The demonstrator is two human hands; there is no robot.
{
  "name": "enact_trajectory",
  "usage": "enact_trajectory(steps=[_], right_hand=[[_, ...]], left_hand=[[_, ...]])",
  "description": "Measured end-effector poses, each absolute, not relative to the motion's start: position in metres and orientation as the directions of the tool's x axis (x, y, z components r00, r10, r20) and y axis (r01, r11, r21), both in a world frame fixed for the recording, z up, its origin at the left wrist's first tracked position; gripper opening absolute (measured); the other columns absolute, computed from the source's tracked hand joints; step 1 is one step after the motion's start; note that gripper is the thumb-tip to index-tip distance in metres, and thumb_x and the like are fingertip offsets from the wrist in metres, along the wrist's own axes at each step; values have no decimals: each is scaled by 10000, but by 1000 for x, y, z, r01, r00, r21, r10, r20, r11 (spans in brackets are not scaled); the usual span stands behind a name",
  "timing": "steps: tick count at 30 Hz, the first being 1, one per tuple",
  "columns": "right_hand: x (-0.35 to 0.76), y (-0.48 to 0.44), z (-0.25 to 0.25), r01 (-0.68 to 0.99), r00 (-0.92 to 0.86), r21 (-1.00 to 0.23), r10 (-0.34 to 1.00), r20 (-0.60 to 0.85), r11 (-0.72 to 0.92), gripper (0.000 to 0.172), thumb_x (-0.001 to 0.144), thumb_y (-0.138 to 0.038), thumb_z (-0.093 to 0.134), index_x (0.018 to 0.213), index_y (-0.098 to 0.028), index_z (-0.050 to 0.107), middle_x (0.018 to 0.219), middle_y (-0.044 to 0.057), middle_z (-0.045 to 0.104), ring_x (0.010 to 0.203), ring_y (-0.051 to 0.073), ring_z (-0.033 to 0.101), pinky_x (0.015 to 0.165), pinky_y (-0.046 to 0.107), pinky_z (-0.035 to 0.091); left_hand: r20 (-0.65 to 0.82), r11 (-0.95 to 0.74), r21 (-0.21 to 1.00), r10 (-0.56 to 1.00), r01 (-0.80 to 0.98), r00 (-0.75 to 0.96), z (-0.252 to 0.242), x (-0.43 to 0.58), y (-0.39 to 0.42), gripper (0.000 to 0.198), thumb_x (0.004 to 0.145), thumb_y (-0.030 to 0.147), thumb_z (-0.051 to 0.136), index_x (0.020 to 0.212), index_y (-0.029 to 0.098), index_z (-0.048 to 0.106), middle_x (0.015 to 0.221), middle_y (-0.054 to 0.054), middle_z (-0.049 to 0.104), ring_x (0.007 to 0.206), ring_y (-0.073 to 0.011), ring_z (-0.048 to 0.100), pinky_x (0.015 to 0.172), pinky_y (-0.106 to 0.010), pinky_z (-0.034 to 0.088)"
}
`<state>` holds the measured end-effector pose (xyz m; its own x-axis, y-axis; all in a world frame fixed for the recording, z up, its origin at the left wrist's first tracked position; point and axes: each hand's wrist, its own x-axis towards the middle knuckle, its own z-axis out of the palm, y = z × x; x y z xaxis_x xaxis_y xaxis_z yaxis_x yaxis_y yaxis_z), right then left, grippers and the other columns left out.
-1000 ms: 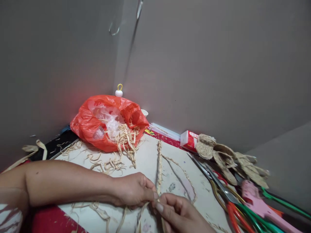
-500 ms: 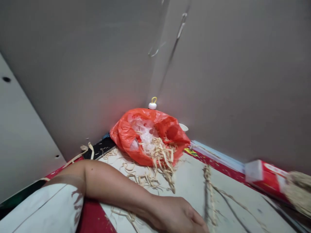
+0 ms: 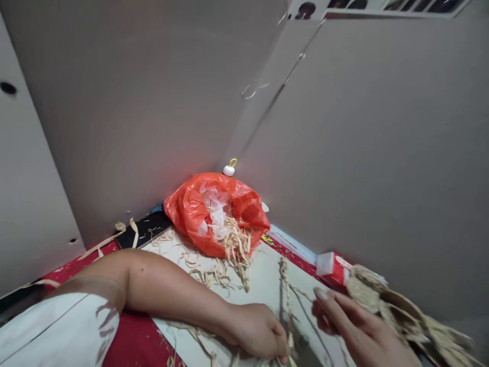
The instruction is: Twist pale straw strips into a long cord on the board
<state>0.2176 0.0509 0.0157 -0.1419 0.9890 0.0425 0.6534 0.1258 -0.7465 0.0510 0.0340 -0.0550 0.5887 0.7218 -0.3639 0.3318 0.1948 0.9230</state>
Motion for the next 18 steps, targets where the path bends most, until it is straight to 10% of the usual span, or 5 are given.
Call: enact_trajectory(steps=[6,18], right_hand=[[163,89,39,690,-162,-683,971,177,240,290,742,-463,545,642,-192,543,541,-7,525,502,130,499,480,225,420],[107,165,-25,862,-93,-504,994,-53,54,178,750,-303,536,696,-143,596,526,26,611,389,119,514,386,217,356]], left_hand=[[-392,188,903,729,387,561,-55,50,32,187,667,235,529,740,160,684,355,68,332,327,-89,274,390,-242,207],[-324,114,926,732,361,599,-71,58,40,237,580,99,476,706,132,674,406,51,388,345,-89,336,418,-236,279]])
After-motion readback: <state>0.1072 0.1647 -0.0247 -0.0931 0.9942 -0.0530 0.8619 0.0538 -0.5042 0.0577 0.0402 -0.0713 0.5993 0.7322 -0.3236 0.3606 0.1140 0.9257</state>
